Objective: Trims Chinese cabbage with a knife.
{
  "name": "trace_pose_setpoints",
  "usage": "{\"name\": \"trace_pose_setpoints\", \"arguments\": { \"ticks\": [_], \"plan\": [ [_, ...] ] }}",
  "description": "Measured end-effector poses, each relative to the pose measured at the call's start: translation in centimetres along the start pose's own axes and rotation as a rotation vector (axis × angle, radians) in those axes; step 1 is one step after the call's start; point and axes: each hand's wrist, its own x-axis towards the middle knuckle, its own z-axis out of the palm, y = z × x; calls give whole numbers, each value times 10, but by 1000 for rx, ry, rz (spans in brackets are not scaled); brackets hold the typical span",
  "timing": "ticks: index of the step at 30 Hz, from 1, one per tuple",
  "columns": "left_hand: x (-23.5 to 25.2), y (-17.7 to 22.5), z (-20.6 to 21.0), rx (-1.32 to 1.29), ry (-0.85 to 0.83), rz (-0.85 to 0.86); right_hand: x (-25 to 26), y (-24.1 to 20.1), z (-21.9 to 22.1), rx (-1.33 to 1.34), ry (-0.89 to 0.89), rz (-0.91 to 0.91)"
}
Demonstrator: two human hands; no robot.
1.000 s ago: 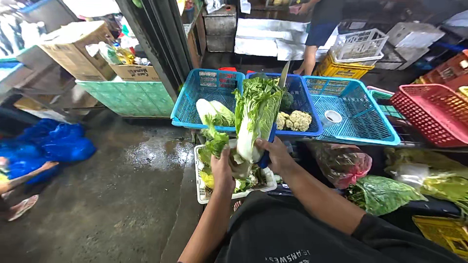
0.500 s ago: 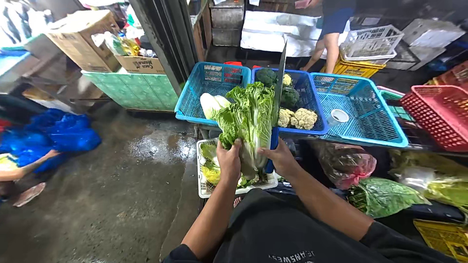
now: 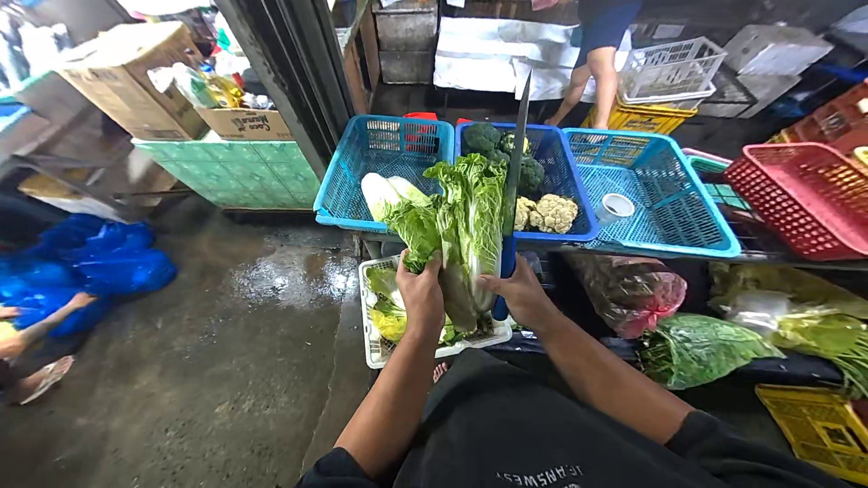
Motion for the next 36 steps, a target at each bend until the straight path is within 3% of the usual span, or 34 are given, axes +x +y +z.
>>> {"name": "trace_pose_setpoints", "arguments": {
  "ticks": [4, 17, 23, 27, 30, 36],
  "plan": [
    [5, -3, 2, 49, -170, -103, -1, 1, -6, -41, -24, 15],
    [0, 8, 6, -193, 62, -60, -2, -5, -10, 89, 21, 58],
    [3, 10, 3, -82, -104, -84, 1, -3, -15, 127, 30, 91],
    [5, 10, 6, 123, -260, -87, -1, -2, -13, -1, -16, 10],
    [9, 7, 3, 129, -306, -124, -1, -1, -16, -68, -31, -7],
    [8, 0, -1, -45, -154, -146, -3, 1, -15, -50, 24, 13]
  ]
}}
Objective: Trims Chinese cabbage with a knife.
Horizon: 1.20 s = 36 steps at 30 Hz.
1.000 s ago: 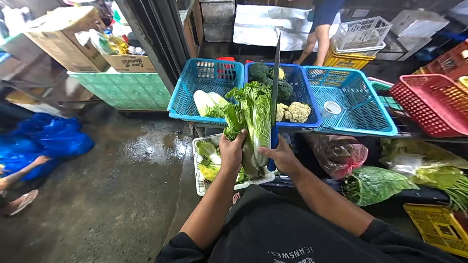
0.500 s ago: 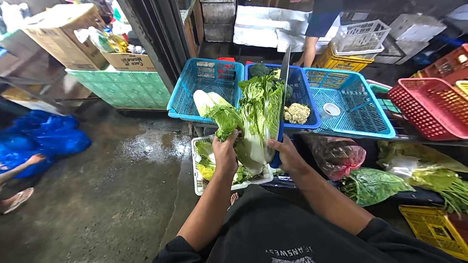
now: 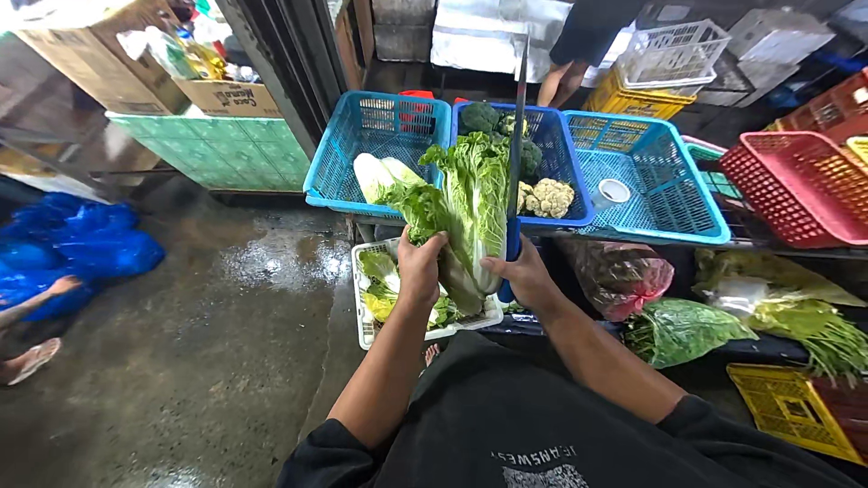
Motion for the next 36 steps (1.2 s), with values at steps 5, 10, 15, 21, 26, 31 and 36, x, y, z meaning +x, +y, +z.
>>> {"name": "trace_pose_setpoints", "arguments": {
  "ticks": [5, 10, 15, 21, 26, 31, 36],
  "plan": [
    [-9, -3, -4, -103, 139, 28, 3, 3, -3, 73, 59, 29],
    [-27, -1, -10, -175, 120, -153, 11, 7, -1, 174, 116, 130],
    [-41, 6, -21, -350, -37, 9, 24, 6, 6, 311, 220, 227],
    [-41, 3, -26, -560, -89, 55, 59, -25, 18, 525, 282, 222],
    [-5, -25, -71, -208, 261, 145, 79, -40, -21, 542, 128, 9],
    [49, -70, -106, 808, 171, -179, 64, -14, -40, 671, -163, 20],
    [18, -22, -30, 485, -179, -34, 40, -8, -27, 490, -107, 135]
  ]
}}
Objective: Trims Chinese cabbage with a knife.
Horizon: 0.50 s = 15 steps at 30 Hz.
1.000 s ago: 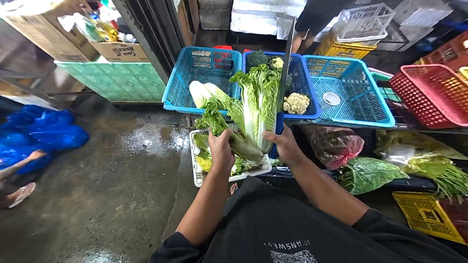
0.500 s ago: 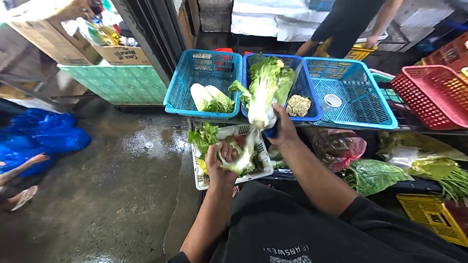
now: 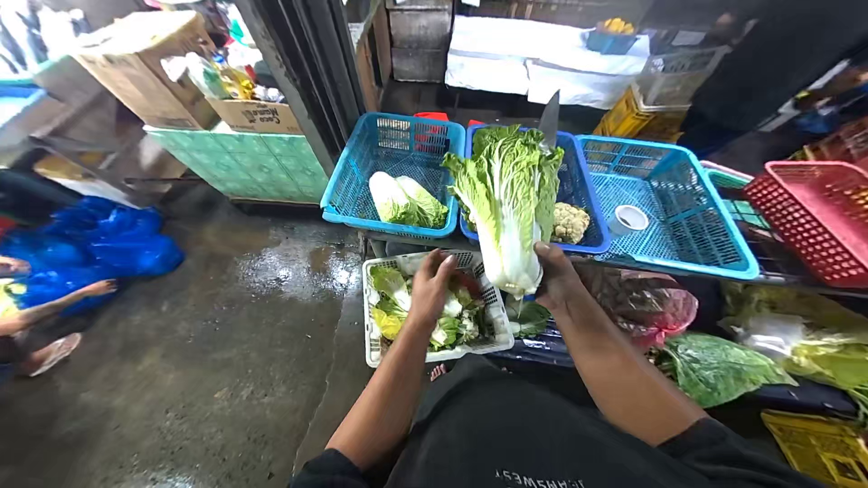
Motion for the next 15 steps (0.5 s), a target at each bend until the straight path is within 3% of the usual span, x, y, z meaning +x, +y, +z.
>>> {"name": "trace_pose_setpoints", "arguments": {
  "ticks": [3, 6, 10, 15],
  "plan": [
    [-5, 40, 36, -313, -128, 31, -1, 9, 6, -123, 4, -3],
    [-5, 54, 61, -478, 101, -8, -5, 5, 13, -256, 50, -9],
    [2, 55, 69, -399, 299, 213, -12, -3, 18, -355, 174, -31],
    [0, 59, 95, -201, 318, 482, -12, -13, 17, -195, 277, -23]
  ]
}}
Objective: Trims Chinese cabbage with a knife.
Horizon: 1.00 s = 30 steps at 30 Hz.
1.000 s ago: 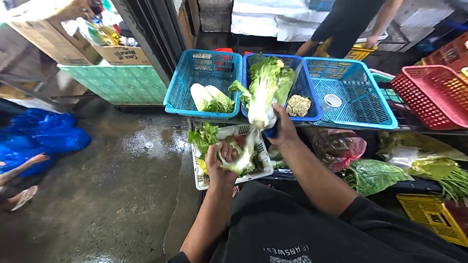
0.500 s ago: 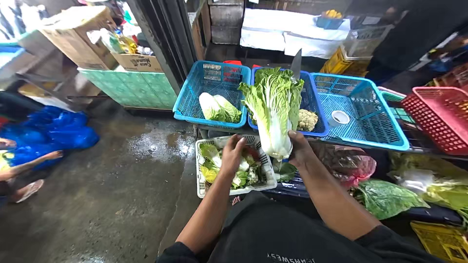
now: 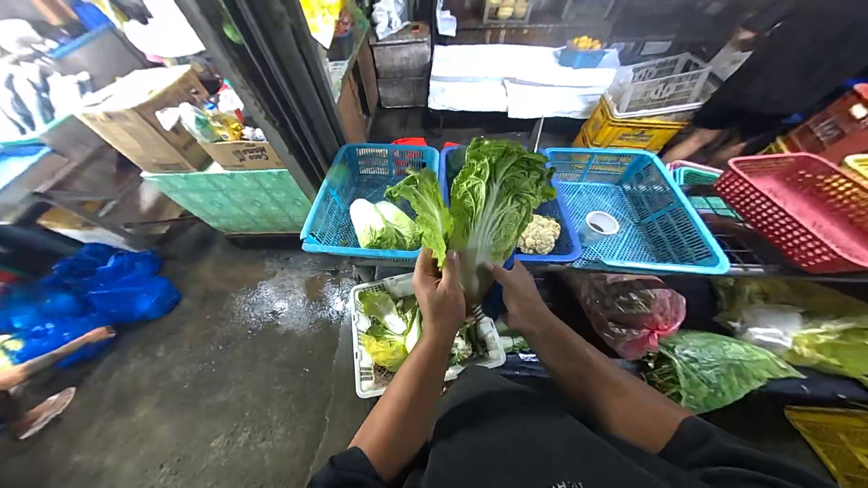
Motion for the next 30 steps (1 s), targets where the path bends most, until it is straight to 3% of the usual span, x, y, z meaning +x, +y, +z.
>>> {"name": "trace_pose_setpoints", "arguments": {
  "ticks": [5, 9, 12, 15, 21, 23, 26, 28, 30],
  "plan": [
    [-18, 6, 39, -269, 88, 92, 19, -14, -30, 158, 17, 24],
    [-39, 15, 66, -258, 79, 86, 32, -29, -54, 246, 15, 50],
    [-37, 8, 78, -333, 131, -145, 40, -32, -70, 182, 25, 59],
    [-24, 10, 71, -666, 143, -405, 40, -40, -79, 190, -39, 91],
    [-59, 7, 21, -787, 207, -506, 44, -44, -89, 184, -112, 201],
    [-71, -4, -7, -616, 303, -551, 53, -50, -102, 203, -103, 193],
    [-78, -55, -43, 10, 457, -714, 59, -55, -109, 177, -84, 188],
    [-92, -88, -69, 469, 334, -706, 52, -53, -105, 117, -127, 224],
    [-94, -77, -66, 889, 161, -469, 45, -52, -96, 44, -191, 281]
  ]
}}
